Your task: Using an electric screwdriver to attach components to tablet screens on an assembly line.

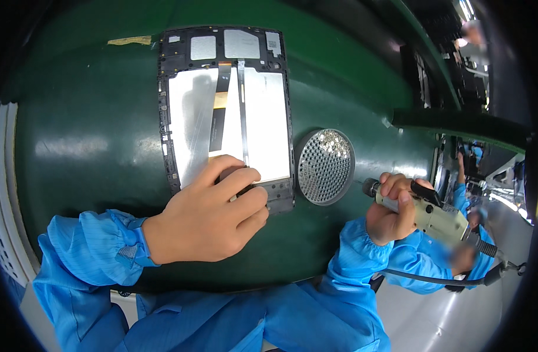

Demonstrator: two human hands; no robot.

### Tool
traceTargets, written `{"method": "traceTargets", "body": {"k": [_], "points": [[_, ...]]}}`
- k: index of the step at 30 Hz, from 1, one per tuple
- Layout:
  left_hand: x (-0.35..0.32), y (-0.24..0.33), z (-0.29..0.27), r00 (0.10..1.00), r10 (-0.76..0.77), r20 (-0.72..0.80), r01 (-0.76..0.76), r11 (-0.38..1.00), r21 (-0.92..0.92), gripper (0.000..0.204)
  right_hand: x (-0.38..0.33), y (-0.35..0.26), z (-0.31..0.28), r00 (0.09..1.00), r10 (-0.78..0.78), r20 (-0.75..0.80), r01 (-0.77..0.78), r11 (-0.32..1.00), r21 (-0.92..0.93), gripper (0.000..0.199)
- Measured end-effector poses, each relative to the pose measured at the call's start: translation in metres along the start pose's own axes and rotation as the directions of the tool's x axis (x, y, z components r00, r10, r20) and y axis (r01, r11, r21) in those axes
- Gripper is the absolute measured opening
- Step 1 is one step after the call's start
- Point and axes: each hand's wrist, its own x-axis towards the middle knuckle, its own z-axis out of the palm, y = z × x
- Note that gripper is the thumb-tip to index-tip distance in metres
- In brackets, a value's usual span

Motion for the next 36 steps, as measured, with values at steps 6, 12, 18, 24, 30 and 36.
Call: {"method": "traceTargets", "body": {"k": [6,12,18,24,30,36], "points": [[0.001,-0.002,-0.002,0.998,-0.002,0.068,0.007,0.997,-0.072,0.024,0.001,0.002,-0.004,0.994,0.006,-0.105,-0.008,1.000,-0.020,0.036],[0.004,-0.004,-0.006,0.995,-0.019,0.101,0.033,0.990,-0.140,0.025,0.002,0.004,-0.007,0.996,0.001,-0.090,0.000,1.000,0.011,0.049],[0.006,-0.008,-0.010,0.988,-0.031,0.149,0.061,0.977,-0.203,0.025,0.002,0.007,-0.009,0.990,0.026,-0.136,-0.019,0.999,0.051,0.054],[0.003,-0.004,-0.013,0.984,-0.027,0.178,0.050,0.990,-0.130,0.023,0.001,0.005,-0.003,0.992,0.027,-0.124,-0.019,0.998,0.059,0.053],[0.005,0.002,-0.016,0.975,-0.079,0.210,0.095,0.993,-0.064,0.021,0.001,0.004,-0.005,0.993,0.013,-0.115,-0.007,0.999,0.052,0.048],[-0.006,0.004,-0.016,0.982,-0.024,0.187,0.023,1.000,0.007,0.023,-0.004,0.017,-0.012,0.973,-0.062,-0.224,0.003,0.967,-0.255,0.049]]}}
